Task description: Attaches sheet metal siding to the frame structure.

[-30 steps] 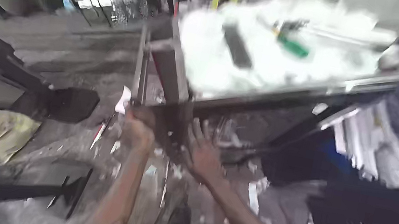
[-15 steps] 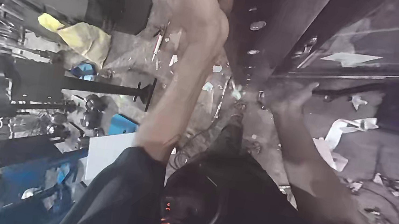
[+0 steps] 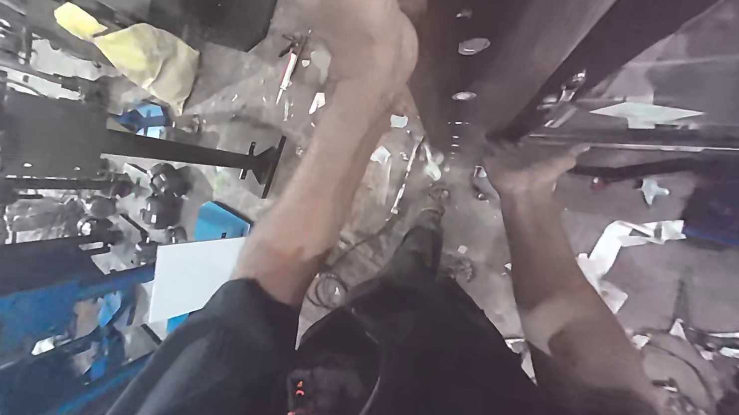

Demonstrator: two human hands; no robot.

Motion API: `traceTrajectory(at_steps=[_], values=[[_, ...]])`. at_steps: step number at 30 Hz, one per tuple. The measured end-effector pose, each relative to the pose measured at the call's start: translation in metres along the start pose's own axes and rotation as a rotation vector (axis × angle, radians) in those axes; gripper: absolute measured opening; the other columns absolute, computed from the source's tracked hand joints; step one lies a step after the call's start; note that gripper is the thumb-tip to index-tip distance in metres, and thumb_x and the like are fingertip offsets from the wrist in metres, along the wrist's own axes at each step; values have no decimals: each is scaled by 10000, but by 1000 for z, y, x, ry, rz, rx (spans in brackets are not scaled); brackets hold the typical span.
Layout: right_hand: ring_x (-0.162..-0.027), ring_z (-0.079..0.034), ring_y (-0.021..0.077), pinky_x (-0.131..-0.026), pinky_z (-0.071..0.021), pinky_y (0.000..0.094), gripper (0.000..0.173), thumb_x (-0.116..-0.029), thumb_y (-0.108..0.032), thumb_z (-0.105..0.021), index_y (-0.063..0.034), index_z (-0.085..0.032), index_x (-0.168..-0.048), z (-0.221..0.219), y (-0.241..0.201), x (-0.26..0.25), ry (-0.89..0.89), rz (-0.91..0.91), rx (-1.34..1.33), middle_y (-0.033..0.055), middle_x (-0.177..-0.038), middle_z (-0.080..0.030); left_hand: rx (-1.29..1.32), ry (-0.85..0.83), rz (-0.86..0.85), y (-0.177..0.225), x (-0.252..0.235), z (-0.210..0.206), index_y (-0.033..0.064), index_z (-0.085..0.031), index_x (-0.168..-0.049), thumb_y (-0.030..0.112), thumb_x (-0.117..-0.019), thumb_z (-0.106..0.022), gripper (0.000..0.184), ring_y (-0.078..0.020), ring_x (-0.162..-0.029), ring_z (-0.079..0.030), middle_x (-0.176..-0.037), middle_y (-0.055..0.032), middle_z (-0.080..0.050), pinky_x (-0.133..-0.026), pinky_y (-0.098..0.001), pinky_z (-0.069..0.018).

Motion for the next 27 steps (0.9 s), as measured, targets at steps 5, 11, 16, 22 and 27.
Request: traceTrajectory(at_steps=[5,11,16,22,27], values=[[-1049,-663,261,-844,-571,484,812,-1011,-727,-125,-122,-459,-1436,4,-15,19,95,144,446,123,-1216,-657,-1,31,-6,2,6,2,-10,-500,-1208,230,-1111,-279,340,-257,-919,-642,-986,-162,-593,-804,-492,-582],[-957,-680,170,-885,-583,405,360,-1045,-305,-544,-24,-653,-1242,-60,-59,122,-113,950,1259,109,-1066,-698,127,32,108,-9,10,7,68,-527,-1300,335,-1082,-385,373,-235,-985,-666,-1083,-122,-654,-846,-491,-585],[-1087,-671,183,-1000,-534,420,389,-1075,-368,-485,-90,-720,-1211,-89,-63,119,-264,910,1528,90,-1132,-723,138,47,120,-16,7,9,80,-545,-1328,342,-1098,-424,370,-231,-1001,-669,-1112,-118,-660,-856,-472,-582],[-1060,-691,134,-984,-553,397,323,-1074,-287,-511,-93,-706,-1244,-94,-63,121,-318,863,1495,52,-1136,-740,113,88,97,-5,13,6,38,-590,-1221,301,-1111,-410,337,-181,-855,-682,-956,-101,-670,-776,-401,-596],[-983,-694,122,-923,-567,403,305,-1075,-296,-506,-111,-727,-1172,-98,-66,114,-355,823,1516,22,-1050,-744,112,93,62,-3,14,5,19,-627,-1123,273,-1098,-443,315,-175,-783,-680,-866,-88,-669,-730,-396,-592]])
Point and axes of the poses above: each hand's wrist, its own x-axis away from the middle knuckle, its own z-axis out of the back of the hand, y = z × x, the point moved 5 cm from there along -x, towards the middle knuckle
